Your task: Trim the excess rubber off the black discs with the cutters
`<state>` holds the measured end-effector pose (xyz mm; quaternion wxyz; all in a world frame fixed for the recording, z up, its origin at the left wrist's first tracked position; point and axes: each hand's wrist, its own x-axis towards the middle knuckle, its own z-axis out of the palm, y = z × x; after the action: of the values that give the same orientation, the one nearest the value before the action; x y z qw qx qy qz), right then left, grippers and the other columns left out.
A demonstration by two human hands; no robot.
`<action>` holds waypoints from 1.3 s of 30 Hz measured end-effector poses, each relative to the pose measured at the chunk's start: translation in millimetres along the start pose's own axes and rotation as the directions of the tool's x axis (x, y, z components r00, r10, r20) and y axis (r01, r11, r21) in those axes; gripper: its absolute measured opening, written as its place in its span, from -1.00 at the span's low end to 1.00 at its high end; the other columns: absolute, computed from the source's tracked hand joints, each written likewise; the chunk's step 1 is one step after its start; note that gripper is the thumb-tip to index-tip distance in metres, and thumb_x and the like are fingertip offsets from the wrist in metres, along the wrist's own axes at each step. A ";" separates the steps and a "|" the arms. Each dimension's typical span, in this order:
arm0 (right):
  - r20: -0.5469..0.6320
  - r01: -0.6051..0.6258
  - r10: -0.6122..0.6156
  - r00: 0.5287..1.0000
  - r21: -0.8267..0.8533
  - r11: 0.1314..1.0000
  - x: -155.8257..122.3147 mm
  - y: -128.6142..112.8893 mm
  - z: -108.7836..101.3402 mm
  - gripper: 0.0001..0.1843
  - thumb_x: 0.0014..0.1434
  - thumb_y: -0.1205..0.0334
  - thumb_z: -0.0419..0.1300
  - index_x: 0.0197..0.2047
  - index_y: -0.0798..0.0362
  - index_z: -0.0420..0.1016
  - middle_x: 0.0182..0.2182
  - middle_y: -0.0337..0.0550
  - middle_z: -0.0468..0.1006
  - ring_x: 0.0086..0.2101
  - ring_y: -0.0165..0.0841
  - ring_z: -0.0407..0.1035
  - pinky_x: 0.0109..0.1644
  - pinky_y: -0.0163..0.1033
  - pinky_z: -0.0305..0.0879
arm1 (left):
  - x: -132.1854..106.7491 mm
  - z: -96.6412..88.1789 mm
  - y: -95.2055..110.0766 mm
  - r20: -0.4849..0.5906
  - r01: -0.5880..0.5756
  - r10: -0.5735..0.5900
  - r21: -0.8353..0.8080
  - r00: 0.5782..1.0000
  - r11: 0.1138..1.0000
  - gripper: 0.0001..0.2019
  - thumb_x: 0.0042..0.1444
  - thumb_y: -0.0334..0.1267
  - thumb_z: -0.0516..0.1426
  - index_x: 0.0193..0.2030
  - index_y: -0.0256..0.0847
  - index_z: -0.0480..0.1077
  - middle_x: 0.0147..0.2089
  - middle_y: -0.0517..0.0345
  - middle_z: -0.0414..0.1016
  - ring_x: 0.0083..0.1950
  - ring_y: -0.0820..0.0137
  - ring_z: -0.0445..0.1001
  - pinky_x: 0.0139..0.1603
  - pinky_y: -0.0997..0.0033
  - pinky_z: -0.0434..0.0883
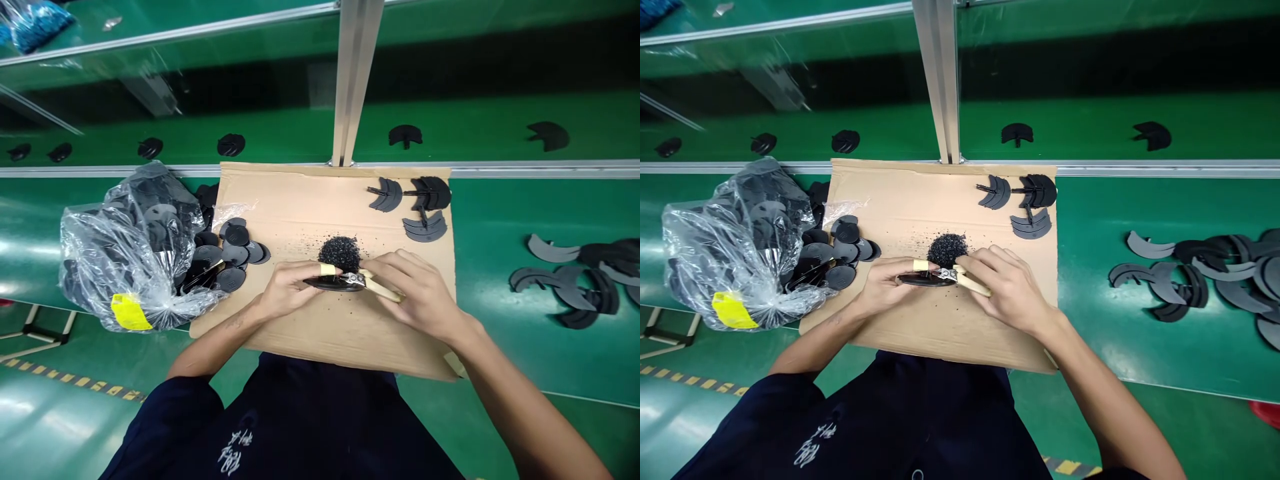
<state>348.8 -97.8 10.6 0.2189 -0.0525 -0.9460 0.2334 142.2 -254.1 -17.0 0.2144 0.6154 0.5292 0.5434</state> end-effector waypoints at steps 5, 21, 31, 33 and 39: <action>0.038 0.021 -0.019 0.999 -0.049 0.999 0.8 1.8 -2.2 -0.74 0.43 0.24 0.09 0.12 0.04 0.47 -0.16 0.00 0.60 -0.24 -0.22 0.44 -0.21 -0.13 0.38 | -2.3 2.2 -0.3 -0.001 -0.001 0.001 -0.043 1.000 0.999 -0.73 0.27 -0.41 0.26 0.09 -0.19 0.59 -0.07 -0.01 0.70 -0.10 0.35 0.70 -0.07 0.49 0.64; -0.059 0.121 -0.153 0.986 -0.375 0.919 -0.1 -3.4 4.4 -0.77 0.39 0.49 0.07 -0.09 0.06 0.50 -0.41 -0.24 0.58 -0.44 -0.40 0.37 -0.38 -0.27 0.22 | -5.9 6.3 -2.0 -0.041 -0.036 0.037 0.032 0.998 0.999 -0.81 0.26 -0.30 0.29 -0.01 -0.24 0.61 -0.17 0.01 0.71 -0.23 0.38 0.70 -0.20 0.55 0.64; 0.142 -0.120 0.147 0.979 -0.185 0.975 -6.0 6.8 3.3 -0.72 0.44 0.22 0.05 0.08 0.10 0.50 -0.16 0.00 0.64 -0.22 -0.19 0.48 -0.19 -0.14 0.37 | 2.0 -10.7 -5.0 0.329 -0.196 0.033 0.478 0.944 0.856 -0.75 0.43 -0.30 0.07 0.16 -0.21 0.44 -0.06 0.01 0.62 -0.12 0.33 0.62 -0.09 0.34 0.60; 0.184 -0.177 0.208 0.961 -0.172 0.969 -13.5 9.8 -1.1 -0.67 0.44 0.18 0.06 0.15 0.08 0.48 -0.07 0.02 0.62 -0.16 -0.15 0.47 -0.13 -0.09 0.39 | 4.5 -21.3 -3.0 0.347 -0.184 -0.002 0.503 0.938 0.844 -0.78 0.44 -0.27 0.05 0.11 -0.24 0.43 -0.06 0.00 0.60 -0.10 0.32 0.60 -0.07 0.32 0.58; 0.045 -0.270 0.306 0.951 -0.366 0.891 -62.4 21.1 4.8 -0.51 0.47 0.00 -0.03 0.17 0.19 0.46 -0.08 0.18 0.56 -0.11 -0.03 0.43 -0.07 0.02 0.37 | 50.8 -82.3 -13.4 0.401 -0.149 -0.154 0.629 0.903 0.763 -0.76 0.47 -0.23 -0.02 -0.05 -0.26 0.44 -0.16 0.00 0.52 -0.14 0.28 0.50 -0.11 0.31 0.47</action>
<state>402.8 -93.7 -27.3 0.1206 -0.2190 -0.9640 0.0909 55.3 -230.1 20.4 0.1010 0.7544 0.6237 0.1781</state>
